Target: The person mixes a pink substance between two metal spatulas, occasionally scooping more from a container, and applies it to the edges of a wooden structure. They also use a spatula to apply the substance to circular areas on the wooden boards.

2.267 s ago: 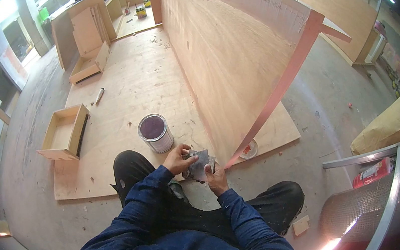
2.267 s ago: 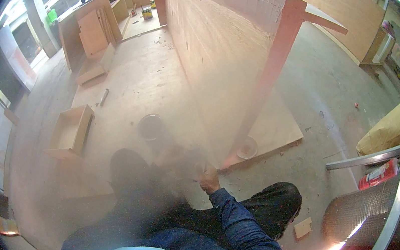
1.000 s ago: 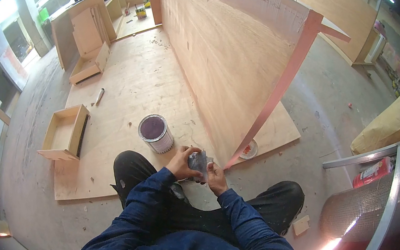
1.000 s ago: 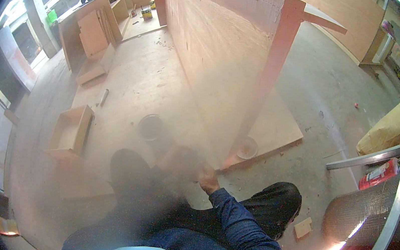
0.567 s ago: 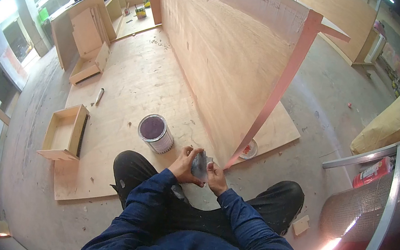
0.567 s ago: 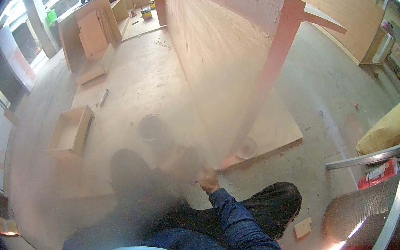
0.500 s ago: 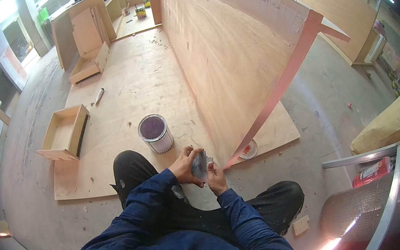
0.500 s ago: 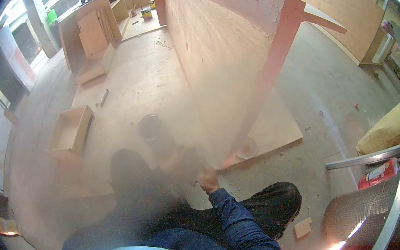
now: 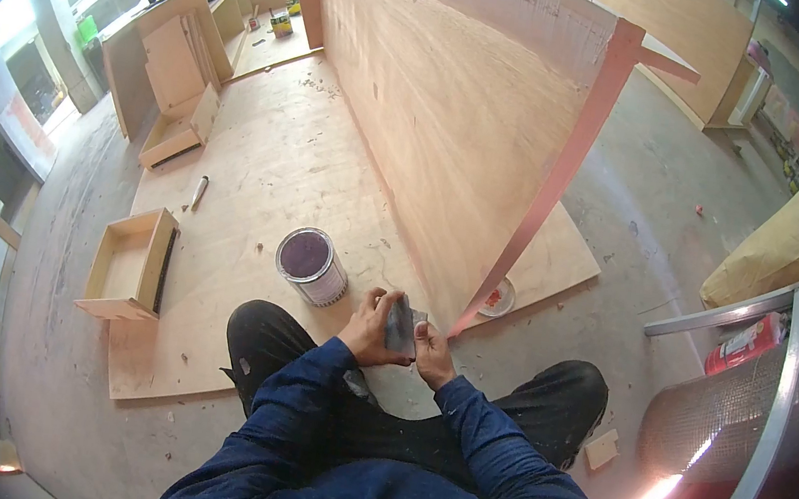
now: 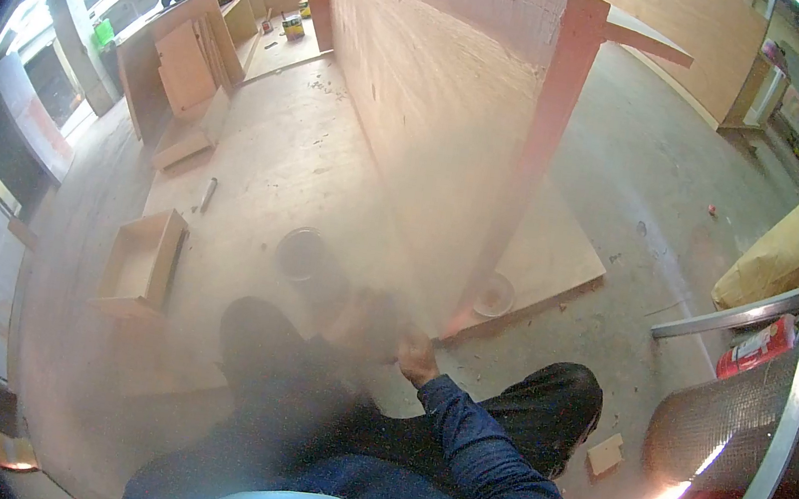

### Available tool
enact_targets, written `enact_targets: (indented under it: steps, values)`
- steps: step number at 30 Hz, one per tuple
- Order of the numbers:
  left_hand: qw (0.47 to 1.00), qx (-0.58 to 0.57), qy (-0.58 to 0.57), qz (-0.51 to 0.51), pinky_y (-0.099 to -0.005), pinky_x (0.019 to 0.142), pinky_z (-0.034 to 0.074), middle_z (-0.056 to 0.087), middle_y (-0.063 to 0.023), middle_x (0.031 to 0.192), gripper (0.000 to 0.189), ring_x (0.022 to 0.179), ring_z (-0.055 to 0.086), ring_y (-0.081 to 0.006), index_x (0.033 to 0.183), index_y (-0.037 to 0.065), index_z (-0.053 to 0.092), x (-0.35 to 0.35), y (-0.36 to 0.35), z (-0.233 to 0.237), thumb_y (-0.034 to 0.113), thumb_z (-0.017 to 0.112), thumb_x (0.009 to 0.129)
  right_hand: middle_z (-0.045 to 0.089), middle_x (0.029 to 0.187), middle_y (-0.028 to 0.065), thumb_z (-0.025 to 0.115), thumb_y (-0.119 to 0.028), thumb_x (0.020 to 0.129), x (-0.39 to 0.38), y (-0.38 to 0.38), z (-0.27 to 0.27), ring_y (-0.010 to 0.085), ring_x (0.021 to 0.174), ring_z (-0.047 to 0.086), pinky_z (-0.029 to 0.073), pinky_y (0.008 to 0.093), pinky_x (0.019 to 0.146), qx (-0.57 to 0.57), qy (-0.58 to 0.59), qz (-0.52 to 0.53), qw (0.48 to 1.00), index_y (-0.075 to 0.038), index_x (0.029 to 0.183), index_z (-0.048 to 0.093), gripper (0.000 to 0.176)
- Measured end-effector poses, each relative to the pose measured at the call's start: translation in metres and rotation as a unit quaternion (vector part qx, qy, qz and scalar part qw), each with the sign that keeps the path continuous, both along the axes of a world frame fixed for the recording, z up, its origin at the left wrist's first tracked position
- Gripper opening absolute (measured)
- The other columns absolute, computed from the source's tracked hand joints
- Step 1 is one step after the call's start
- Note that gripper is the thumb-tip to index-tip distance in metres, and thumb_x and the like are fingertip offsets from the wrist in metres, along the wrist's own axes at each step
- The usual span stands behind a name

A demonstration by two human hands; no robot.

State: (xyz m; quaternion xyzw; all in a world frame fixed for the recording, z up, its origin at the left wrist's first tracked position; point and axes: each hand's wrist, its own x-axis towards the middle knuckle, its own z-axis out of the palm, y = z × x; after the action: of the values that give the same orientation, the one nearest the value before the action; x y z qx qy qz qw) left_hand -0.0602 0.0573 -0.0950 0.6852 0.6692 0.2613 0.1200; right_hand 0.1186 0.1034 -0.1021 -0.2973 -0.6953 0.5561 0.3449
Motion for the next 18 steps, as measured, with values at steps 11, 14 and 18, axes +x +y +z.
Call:
enact_targets:
  steps: [11,14,18]
  values:
    - [0.995,-0.01,-0.091,0.026,-0.047,0.1,0.043,0.038,-0.0287,0.129,0.115,0.12,0.045,-0.0453,0.139,0.001,0.029,0.017,-0.019,0.094,0.036,0.092,0.049,0.05,0.075,-0.0005,0.034,-0.047,0.102,-0.002,0.001,-0.012,0.0076,0.074,0.048,0.044,0.0255,0.066,-0.013,0.002,-0.034,0.999,-0.003,0.083,0.051,0.051]
    - [0.984,-0.05,-0.145,0.094,-0.0434,0.102,0.041,0.042,-0.0285,0.127,0.116,0.121,0.046,-0.0414,0.138,-0.004,0.029,0.011,-0.016,0.091,0.037,0.092,0.05,0.045,0.072,-0.0027,0.035,-0.046,0.102,-0.005,0.002,-0.019,0.0058,0.068,0.045,0.043,0.0247,0.059,-0.028,0.037,-0.033,0.998,-0.006,0.078,0.047,0.048]
    - [0.966,0.017,-0.23,0.115,-0.0392,0.105,0.037,0.045,-0.0282,0.128,0.117,0.123,0.046,-0.0366,0.136,-0.01,0.028,0.006,-0.013,0.08,0.037,0.092,0.051,0.042,0.073,-0.004,0.035,-0.045,0.103,-0.003,-0.001,-0.005,0.0065,0.069,0.041,0.04,0.0251,0.061,0.021,0.022,-0.066,0.997,-0.005,0.079,0.047,0.048]
